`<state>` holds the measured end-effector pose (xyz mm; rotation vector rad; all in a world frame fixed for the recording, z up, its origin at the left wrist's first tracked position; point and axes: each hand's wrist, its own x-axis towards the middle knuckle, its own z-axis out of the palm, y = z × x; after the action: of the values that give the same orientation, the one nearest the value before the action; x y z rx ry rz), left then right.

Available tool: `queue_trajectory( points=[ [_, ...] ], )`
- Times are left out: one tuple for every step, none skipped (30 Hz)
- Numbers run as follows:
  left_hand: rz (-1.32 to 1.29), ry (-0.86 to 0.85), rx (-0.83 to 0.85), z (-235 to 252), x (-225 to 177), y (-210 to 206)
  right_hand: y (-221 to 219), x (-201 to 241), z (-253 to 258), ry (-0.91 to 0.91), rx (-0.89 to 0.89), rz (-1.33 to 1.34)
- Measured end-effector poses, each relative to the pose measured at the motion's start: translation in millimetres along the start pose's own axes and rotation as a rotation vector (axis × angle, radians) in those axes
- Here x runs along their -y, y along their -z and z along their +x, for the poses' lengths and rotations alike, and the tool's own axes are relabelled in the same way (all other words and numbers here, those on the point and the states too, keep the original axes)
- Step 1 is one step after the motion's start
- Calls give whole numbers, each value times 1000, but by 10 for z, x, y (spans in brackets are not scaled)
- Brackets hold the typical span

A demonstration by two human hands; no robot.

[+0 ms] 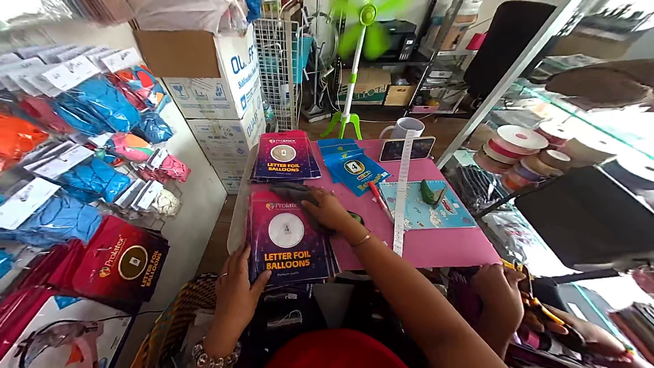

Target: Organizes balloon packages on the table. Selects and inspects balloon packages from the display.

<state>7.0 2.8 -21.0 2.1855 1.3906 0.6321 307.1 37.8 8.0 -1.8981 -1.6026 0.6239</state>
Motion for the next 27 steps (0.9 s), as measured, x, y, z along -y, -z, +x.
queue_trajectory(
  points=[
    [-11, 16, 4, 23, -13, 34, 73, -54, -74, -21, -94, 69],
    [-16, 34, 3, 51, -29, 63, 137, -95, -152, -61, -181, 130],
    [-16, 52, 4, 86, -43, 92, 167, -141, -224, -102, -257, 173],
    [-10, 71, 2, 127, -56, 121, 152, -193, -290, -122, -324, 193],
    [-3, 93, 5, 174, -70, 153, 99, -255, -340, -109, -379, 193],
    [12, 103, -7, 226, -77, 180, 27, -315, -372, -60, -418, 169],
    [27, 91, -38, 277, -71, 198, -44, -365, -382, 5, -445, 136],
    [41, 62, -90, 317, -61, 211, -98, -393, -384, 62, -463, 111],
    [52, 20, -162, 345, -50, 227, -133, -408, -385, 105, -476, 103],
    [58, -22, -232, 363, -39, 256, -150, -414, -391, 129, -488, 111],
    [60, -50, -287, 380, -48, 308, -153, -419, -399, 142, -507, 139],
    [41, -55, -329, 399, -89, 383, -148, -421, -408, 155, -543, 181],
    [0, -52, -359, 432, -142, 466, -138, -421, -416, 166, -593, 229],
    [-49, -47, -367, 478, -205, 554, -125, -417, -428, 164, -635, 279],
    [-95, -48, -373, 548, -270, 632, -112, -418, -438, 151, -662, 323],
    [-130, -52, -380, 643, -337, 694, -98, -418, -450, 130, -673, 357],
    [-163, -44, -378, 767, -403, 736, -90, -422, -455, 108, -677, 377],
    [-185, -28, -366, 919, -459, 753, -86, -427, -453, 92, -677, 394],
    [-207, -8, -341, 1093, -516, 753, -83, -429, -452, 85, -678, 407],
    [-229, 9, -315, 1279, -570, 723, -82, -433, -452, 83, -683, 420],
    [-254, 30, -282, 1462, -631, 675, -85, -440, -450, 86, -689, 430],
    [-284, 53, -247, 1640, -691, 605, -86, -446, -446, 91, -695, 443],
    [-324, 82, -211, 1816, -738, 516, -86, -452, -447, 95, -700, 457],
    [-368, 116, -184, 1994, -765, 406, -88, -457, -448, 96, -704, 469],
    [-410, 151, -169, 2171, -784, 289, -88, -461, -449, 95, -706, 475],
    [-436, 188, -155, 2328, -792, 178, -88, -464, -446, 99, -710, 482],
    [-436, 219, -138, 2466, -780, 75, -88, -466, -447, 102, -710, 491]
  ],
)
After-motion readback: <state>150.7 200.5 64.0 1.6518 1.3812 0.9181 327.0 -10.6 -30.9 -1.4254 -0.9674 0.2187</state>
